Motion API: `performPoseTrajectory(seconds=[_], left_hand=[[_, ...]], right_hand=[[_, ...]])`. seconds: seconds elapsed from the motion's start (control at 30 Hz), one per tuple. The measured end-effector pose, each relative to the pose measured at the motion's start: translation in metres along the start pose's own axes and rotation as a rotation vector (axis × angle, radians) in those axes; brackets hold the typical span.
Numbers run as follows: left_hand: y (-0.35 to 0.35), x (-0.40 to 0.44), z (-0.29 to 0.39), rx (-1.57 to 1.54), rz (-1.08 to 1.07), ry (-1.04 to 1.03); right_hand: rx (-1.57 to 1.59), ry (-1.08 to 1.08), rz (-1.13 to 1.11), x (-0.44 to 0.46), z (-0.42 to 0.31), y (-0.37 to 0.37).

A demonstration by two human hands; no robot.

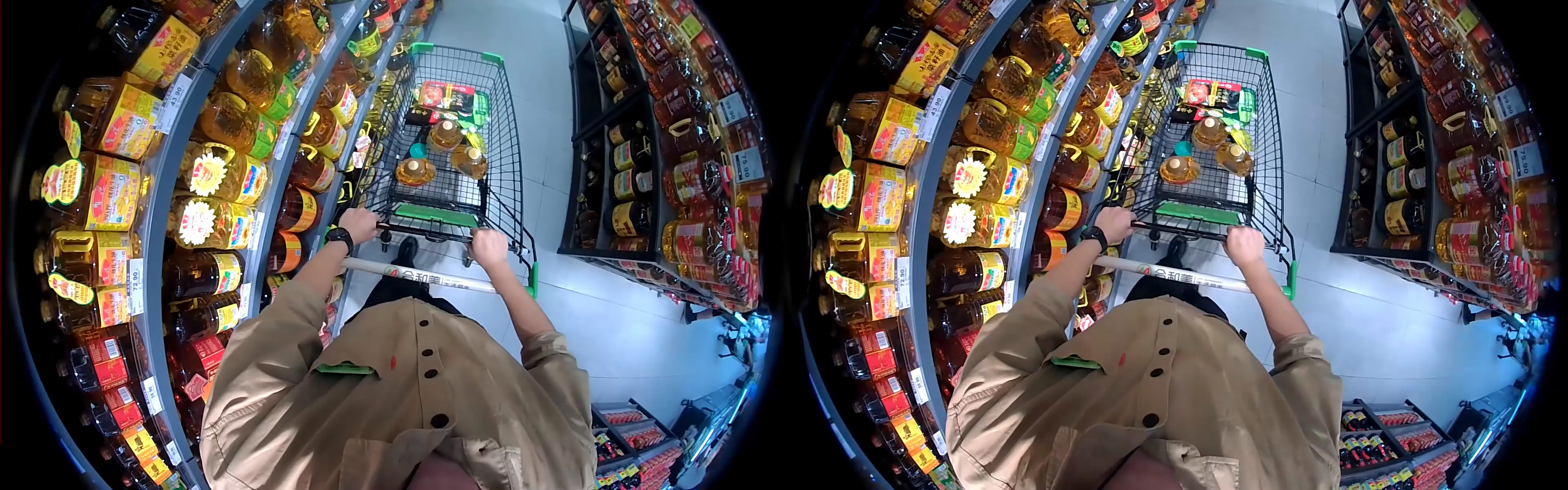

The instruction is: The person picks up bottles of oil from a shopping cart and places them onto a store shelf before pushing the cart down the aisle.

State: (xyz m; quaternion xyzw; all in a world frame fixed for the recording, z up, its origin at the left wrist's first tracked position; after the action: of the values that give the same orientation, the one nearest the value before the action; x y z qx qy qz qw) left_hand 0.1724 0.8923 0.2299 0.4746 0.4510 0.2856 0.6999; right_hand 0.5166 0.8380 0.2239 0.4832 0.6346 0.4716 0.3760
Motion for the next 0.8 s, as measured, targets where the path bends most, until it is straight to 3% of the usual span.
performPoseTrajectory(seconds=[0.37,0.8], left_hand=[[0.031,0.066,-0.022,-0.013,0.06,-0.028],[0.097,0.201,-0.061,-0.053,0.128,-0.033]], right_hand=[[-0.031,-0.018,-0.025,0.073,0.031,0.006],[-0.042,-0.032,0.006,0.218,0.089,0.03]])
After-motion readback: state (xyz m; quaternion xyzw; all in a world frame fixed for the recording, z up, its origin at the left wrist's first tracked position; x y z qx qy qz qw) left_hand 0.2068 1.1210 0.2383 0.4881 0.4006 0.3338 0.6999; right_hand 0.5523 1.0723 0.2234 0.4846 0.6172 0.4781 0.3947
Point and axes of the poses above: each hand's wrist, its own x-axis towards the middle knuckle, its own y-axis out of the back of the hand, z = x × y, the point moved 2 cm from there along x, towards the middle knuckle, and after that the axes turned 1 degree about y, right-handed, at the moved point
